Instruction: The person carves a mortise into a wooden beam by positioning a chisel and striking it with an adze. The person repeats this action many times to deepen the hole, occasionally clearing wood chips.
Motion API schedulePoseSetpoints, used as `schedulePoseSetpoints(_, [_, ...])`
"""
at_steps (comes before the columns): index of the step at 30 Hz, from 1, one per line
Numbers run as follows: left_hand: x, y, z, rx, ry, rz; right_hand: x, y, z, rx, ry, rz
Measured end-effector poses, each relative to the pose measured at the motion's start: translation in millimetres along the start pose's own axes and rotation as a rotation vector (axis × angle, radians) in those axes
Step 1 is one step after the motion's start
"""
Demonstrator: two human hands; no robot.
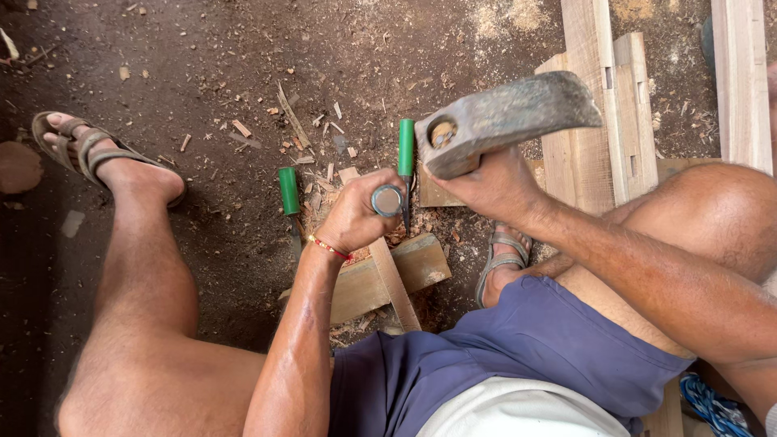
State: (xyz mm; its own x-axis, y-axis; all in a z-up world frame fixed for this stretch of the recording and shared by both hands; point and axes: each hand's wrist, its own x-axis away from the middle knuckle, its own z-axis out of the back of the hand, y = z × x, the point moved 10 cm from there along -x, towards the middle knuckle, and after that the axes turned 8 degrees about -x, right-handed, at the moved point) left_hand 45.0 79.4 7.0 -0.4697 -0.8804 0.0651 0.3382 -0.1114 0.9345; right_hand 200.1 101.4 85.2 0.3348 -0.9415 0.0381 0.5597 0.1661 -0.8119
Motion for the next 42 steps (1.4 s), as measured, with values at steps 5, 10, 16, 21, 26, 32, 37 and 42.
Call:
schedulePoseSetpoints(5, [10.4,11.5,-5.8,-0.076,0.0,-0.109,27.5,-54.7,-12.0,0.131,-0.033,0.573])
schedulePoseSetpoints(10, [8.8,7.3,-0.9,-0.075,-0.017,-0.059,14.5,-37.8,-38.4,-0.246,-0.217,0.199])
schedulePoseSetpoints(16, [10.1,-17.6,-14.1,-0.092,-0.018,-0.136,12.6,-56.8,-37.4,-0.281,-0.233,0.224])
schedulePoseSetpoints(21, [-2.3,-37.3,-1.0,-0.145,0.072,-0.301,-1.1,-44.0,-59.0,0.338,-0.233,0.293])
schedulePoseSetpoints(26, [8.2,-65.8,-22.8,0.009,-0.02,-0.033,3.7,-36.7,-63.2,0.271,-0.18,0.318])
schedulePoseSetpoints(32, [6.4,-61.4,-34.2,0.075,-0.18,0.284,3.3,-55.3,-37.8,0.245,-0.106,0.458])
schedulePoseSetpoints(37, [0.6,-6.3,25.9,0.224,0.124,0.015,1.6,-74.2,13.4,-0.175,-0.019,0.403])
schedulePoseSetpoints(42, [1.9,29.4,78.3,0.339,0.317,-0.094,-6.5,-45.2,40.2,-0.208,0.132,0.203])
